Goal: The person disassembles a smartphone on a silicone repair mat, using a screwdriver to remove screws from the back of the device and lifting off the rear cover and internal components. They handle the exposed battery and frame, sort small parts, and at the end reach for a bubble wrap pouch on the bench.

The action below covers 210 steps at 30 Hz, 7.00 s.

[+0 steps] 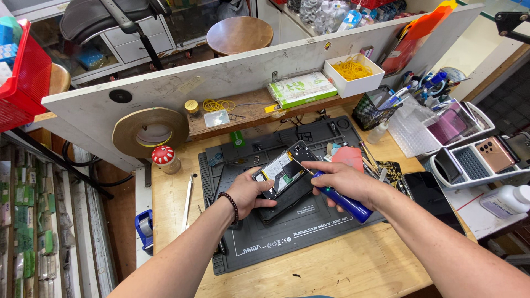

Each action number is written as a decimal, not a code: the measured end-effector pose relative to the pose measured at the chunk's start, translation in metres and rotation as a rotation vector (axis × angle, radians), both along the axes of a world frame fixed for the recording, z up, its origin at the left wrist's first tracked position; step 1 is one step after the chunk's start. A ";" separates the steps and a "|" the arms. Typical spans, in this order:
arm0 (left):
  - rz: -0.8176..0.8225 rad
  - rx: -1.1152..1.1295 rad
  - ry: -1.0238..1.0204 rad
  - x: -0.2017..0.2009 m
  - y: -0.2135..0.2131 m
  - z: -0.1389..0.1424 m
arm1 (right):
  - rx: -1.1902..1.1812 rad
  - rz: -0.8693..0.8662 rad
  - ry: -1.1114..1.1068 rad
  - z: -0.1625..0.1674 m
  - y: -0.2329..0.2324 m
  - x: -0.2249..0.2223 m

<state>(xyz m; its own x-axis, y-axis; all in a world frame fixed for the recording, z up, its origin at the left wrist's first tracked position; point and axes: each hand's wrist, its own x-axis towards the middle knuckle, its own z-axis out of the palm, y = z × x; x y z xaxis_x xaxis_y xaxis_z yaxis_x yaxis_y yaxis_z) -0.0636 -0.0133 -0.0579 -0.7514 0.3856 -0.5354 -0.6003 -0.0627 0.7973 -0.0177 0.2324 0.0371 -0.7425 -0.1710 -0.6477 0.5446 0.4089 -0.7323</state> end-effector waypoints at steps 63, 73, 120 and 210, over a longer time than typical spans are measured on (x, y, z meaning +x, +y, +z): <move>0.018 -0.025 0.022 0.002 0.001 -0.002 | 0.067 0.051 0.070 -0.002 -0.016 0.005; 0.010 -0.013 0.023 0.002 0.001 0.001 | -0.001 -0.009 0.047 -0.006 -0.009 0.004; 0.009 0.017 0.016 -0.001 0.000 -0.008 | -0.017 -0.171 0.085 -0.025 0.009 0.002; -0.340 -1.245 0.719 0.018 0.074 0.034 | 0.119 -0.139 0.108 -0.044 0.013 0.036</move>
